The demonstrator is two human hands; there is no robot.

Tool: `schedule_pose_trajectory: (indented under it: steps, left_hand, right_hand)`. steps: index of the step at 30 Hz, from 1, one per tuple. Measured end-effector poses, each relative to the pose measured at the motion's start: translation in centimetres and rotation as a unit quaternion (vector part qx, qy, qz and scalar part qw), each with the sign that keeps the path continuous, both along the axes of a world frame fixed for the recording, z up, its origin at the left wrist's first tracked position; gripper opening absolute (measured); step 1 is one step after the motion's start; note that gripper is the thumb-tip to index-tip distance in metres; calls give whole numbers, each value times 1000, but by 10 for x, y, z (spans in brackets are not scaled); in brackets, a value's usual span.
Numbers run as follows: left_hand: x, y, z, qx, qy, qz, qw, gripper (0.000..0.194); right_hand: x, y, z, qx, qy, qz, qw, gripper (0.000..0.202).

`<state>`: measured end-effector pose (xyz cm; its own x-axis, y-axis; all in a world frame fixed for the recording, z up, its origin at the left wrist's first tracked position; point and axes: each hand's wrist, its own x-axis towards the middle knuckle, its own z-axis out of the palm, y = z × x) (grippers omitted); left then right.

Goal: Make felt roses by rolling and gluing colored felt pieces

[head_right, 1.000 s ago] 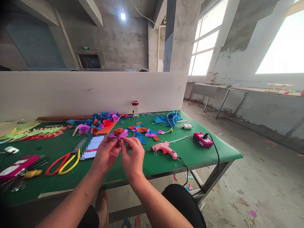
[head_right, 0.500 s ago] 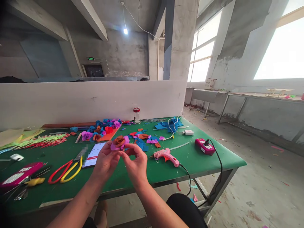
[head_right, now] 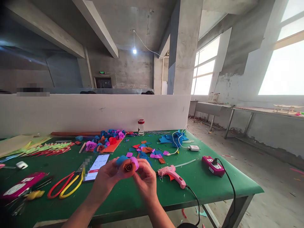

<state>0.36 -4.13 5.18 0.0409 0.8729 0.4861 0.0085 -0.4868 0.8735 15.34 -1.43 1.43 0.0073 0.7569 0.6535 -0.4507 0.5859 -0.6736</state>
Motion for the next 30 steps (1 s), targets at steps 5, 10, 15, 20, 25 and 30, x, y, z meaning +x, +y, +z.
schedule_pose_trajectory:
  steps: [5,10,15,20,25,30]
  left_hand:
    - [-4,3,-5,28,78,40,996,17]
    - [3,9,-12,-3,23,45,999,18]
    - [19,8,-9,-52,-79,5,996,22]
    - [24,12,-11,-144,-204,-32,968,36]
    - [25,15,-13,-161,-255,-25,953,40]
    - [30,9,-9,-159,-235,-4,959,35]
  right_hand:
    - [2,7,-4,7,2,23,1000,14]
    - [1,11,-10,-30,13,50,998,15]
    - [3,11,-9,-90,9,41,995,18]
    - [9,6,0,-143,-31,43,988,29]
    - [22,4,11,-134,-45,-27,990,27]
    - [75,20,19,-131,-105,-121,978,32]
